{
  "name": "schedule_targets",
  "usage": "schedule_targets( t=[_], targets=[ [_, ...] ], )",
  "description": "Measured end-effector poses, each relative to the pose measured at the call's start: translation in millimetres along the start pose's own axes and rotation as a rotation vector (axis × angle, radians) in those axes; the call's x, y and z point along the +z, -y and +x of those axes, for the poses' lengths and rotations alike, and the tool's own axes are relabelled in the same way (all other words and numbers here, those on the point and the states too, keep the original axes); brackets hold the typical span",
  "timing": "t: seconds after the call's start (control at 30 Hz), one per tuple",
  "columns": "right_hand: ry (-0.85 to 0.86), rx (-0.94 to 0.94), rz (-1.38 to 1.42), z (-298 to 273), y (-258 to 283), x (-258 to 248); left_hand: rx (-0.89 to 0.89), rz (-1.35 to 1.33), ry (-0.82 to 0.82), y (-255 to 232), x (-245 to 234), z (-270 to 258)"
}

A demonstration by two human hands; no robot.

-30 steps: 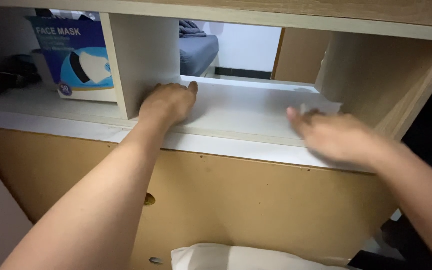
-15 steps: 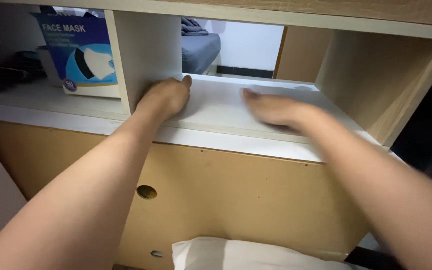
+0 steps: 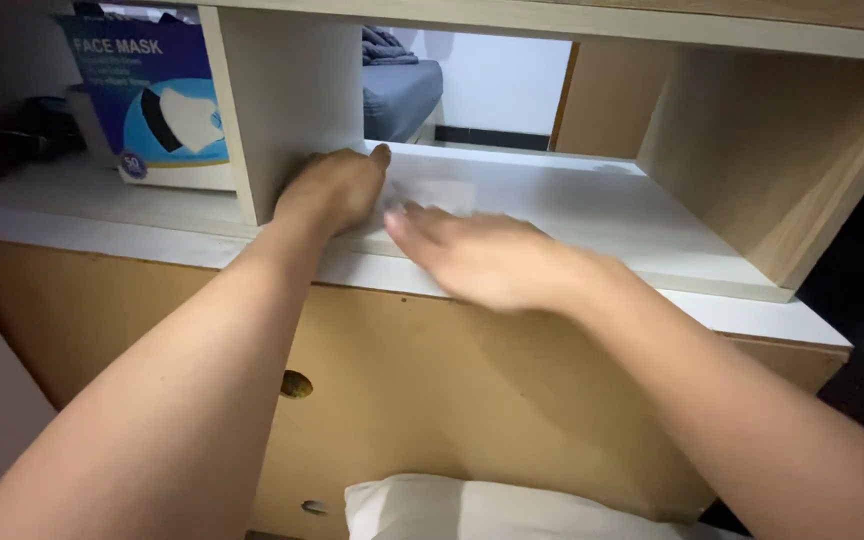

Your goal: The person wipes the interior surfaces of a wooden shelf with a white cloth. They clean the bottom, sides, and top edge of the shelf compartment repeatedly.

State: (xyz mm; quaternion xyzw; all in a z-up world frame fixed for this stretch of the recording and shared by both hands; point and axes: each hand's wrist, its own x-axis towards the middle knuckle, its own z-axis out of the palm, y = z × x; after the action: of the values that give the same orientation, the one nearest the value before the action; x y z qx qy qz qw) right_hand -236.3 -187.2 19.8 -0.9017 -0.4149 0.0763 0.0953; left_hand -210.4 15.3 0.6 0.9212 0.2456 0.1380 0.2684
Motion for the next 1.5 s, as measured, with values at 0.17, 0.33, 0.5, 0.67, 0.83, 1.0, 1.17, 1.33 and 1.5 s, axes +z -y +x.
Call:
schedule_targets(
  t=[0.17,0.33,0.5,0.67,0.83,1.0,1.17,1.33,1.5],
  targets=[
    [-0.074,-0.061,0.058,45,-58,-14,0.110,0.103,-0.067,13,4,14],
    [-0.107,0.397,-0.020,-10,-139,-32,0.068,0.142,-0.040,2,3,4],
    [-0.162,0.525,-0.255,-73,-95,6,0.083,0.269,-0.037,2,13,15],
    [-0.543,-0.334,-0.196,-56,-32,80,0.038,0.220,0.007,-2,9,3],
    [-0.600,-0.320,-0.145,-67,-41,76,0.086,0.236,-0.036,5,11,12],
    [-0.602,0.051,-0.270,-130,-121,74,0.072,0.223,-0.016,1,5,2],
    [-0.585,0.549,-0.523,-138,-112,67,0.015,0.189,0.033,-5,5,-4],
    [-0.598,-0.085,-0.246,-69,-26,83,0.093,0.245,-0.030,3,11,9],
    [-0.609,-0.299,-0.137,-49,-2,68,0.079,0.197,-0.019,4,4,-2]
  ],
)
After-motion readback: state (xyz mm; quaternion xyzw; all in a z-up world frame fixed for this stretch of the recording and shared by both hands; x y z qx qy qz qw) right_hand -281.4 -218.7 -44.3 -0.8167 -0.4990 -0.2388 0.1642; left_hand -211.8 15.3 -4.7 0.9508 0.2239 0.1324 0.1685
